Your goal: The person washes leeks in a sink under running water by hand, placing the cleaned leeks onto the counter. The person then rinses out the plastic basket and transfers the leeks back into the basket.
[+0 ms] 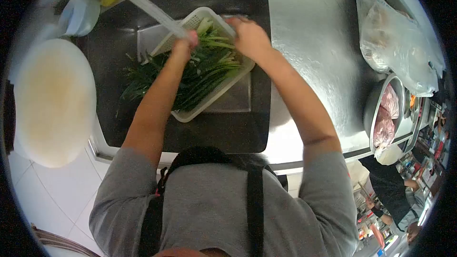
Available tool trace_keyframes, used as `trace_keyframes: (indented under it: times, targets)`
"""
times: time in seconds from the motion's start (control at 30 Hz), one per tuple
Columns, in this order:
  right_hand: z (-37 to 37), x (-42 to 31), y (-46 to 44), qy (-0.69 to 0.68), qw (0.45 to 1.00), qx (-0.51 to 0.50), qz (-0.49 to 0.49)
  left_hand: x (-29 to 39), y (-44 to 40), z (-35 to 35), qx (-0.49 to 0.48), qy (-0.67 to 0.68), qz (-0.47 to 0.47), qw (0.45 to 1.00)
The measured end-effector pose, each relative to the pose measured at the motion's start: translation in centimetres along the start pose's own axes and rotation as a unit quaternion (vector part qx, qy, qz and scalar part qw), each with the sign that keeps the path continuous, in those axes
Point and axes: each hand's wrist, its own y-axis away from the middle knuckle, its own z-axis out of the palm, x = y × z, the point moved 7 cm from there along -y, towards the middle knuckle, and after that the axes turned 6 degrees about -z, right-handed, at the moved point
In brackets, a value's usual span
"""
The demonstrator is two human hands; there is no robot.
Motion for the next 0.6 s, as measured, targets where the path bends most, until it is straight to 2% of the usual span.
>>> trace_keyframes:
  times: [0.03,0.1,0.13,0.17,0.2,0.23,0.3,0.4,0.5,0.6]
  targets:
    - [-1.1,0.2,1.5,0.085,0.993,0.048,-0.070,-0.2,-0.7,1.1,0.017,-0.168,0.033,0.985]
    - [-1.6,-1.3,3.2,0.049,0.985,0.016,-0.163,-3.4,-5.3,6.6,-0.041,-0.342,0.227,0.911]
    - [-1.9,-2.1,4.0,0.031,0.977,0.000,-0.210,-3.1,-5.4,7.8,0.049,-0.433,0.330,0.838]
    - [-2.4,-1.7,4.1,0.006,0.984,0.011,-0.180,-3.4,-4.5,9.3,0.138,-0.509,0.421,0.738]
    - [-2.7,-1.7,4.0,-0.021,0.988,0.023,-0.150,-3.0,-2.5,10.3,0.224,-0.570,0.497,0.615]
    - [-2.9,-1.5,3.8,-0.048,0.991,0.035,-0.117,-2.9,-3.1,10.4,0.209,-0.605,0.453,0.621]
    - [-3.6,-1.4,3.8,-0.049,0.990,0.063,-0.114,-2.2,-3.8,11.1,0.176,-0.666,0.364,0.627]
    - [-3.5,-1.5,4.0,-0.048,0.987,0.075,-0.131,-2.6,-3.0,12.0,0.071,-0.639,0.390,0.659]
    - [-3.5,-1.1,4.0,-0.042,0.986,0.081,-0.138,-2.1,1.0,11.3,0.087,-0.581,0.498,0.638]
    - [-3.6,-1.2,4.0,-0.033,0.986,0.084,-0.142,2.5,11.0,6.7,0.020,-0.404,0.509,0.760]
